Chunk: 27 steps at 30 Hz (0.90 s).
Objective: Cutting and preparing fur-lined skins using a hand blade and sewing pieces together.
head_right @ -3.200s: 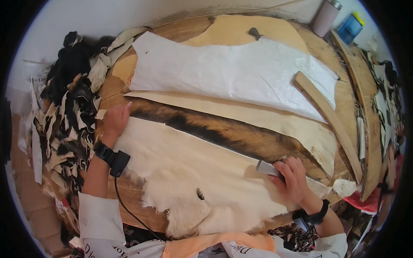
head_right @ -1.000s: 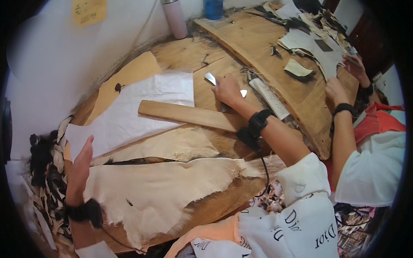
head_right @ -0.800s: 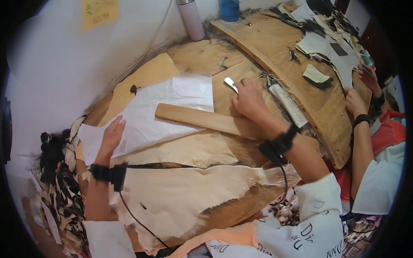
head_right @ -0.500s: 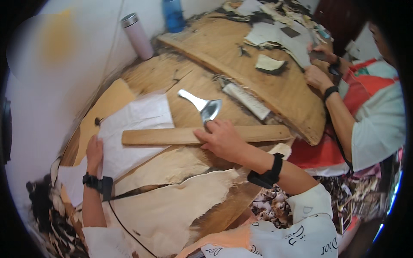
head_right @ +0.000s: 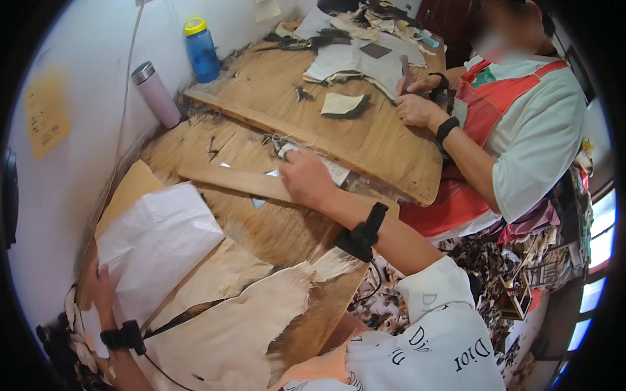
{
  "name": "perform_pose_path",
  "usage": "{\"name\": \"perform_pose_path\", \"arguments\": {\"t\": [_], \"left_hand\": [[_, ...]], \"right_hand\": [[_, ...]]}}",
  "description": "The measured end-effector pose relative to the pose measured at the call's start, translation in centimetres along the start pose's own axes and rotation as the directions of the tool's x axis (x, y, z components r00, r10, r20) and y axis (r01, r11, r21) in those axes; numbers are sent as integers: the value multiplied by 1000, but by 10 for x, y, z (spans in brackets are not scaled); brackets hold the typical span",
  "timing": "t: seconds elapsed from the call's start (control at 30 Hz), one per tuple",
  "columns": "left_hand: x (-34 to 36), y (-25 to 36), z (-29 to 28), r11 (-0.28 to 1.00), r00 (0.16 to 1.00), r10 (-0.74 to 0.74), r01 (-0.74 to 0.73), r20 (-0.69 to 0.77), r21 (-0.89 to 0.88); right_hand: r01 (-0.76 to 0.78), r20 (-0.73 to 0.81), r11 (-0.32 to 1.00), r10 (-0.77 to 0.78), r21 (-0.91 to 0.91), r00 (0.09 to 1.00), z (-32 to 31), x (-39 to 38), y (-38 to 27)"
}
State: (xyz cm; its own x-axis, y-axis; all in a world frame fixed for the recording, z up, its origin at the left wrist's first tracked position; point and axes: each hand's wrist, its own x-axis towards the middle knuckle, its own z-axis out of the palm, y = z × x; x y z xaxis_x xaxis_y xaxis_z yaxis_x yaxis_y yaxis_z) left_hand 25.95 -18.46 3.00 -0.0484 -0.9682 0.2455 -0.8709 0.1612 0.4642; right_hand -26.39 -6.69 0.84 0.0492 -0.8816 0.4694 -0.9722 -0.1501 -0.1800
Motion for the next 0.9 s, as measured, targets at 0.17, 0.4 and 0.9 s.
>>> {"name": "perform_pose_path", "arguments": {"t": [0.17, 0.4, 0.9], "left_hand": [[-31, 15, -47, 999, 971, 37, -44, -236, -23], [-102, 15, -93, 998, 989, -50, 45, -141, -41], [-260, 125, -80, 924, 900, 365, -381, 238, 24]], "right_hand": [[72, 62, 906, -50, -418, 997, -1, 4, 50], [71, 116, 840, -10, -538, 993, -2, 11, 38], [128, 40, 991, -129, 42, 991, -60, -26, -69]]}}
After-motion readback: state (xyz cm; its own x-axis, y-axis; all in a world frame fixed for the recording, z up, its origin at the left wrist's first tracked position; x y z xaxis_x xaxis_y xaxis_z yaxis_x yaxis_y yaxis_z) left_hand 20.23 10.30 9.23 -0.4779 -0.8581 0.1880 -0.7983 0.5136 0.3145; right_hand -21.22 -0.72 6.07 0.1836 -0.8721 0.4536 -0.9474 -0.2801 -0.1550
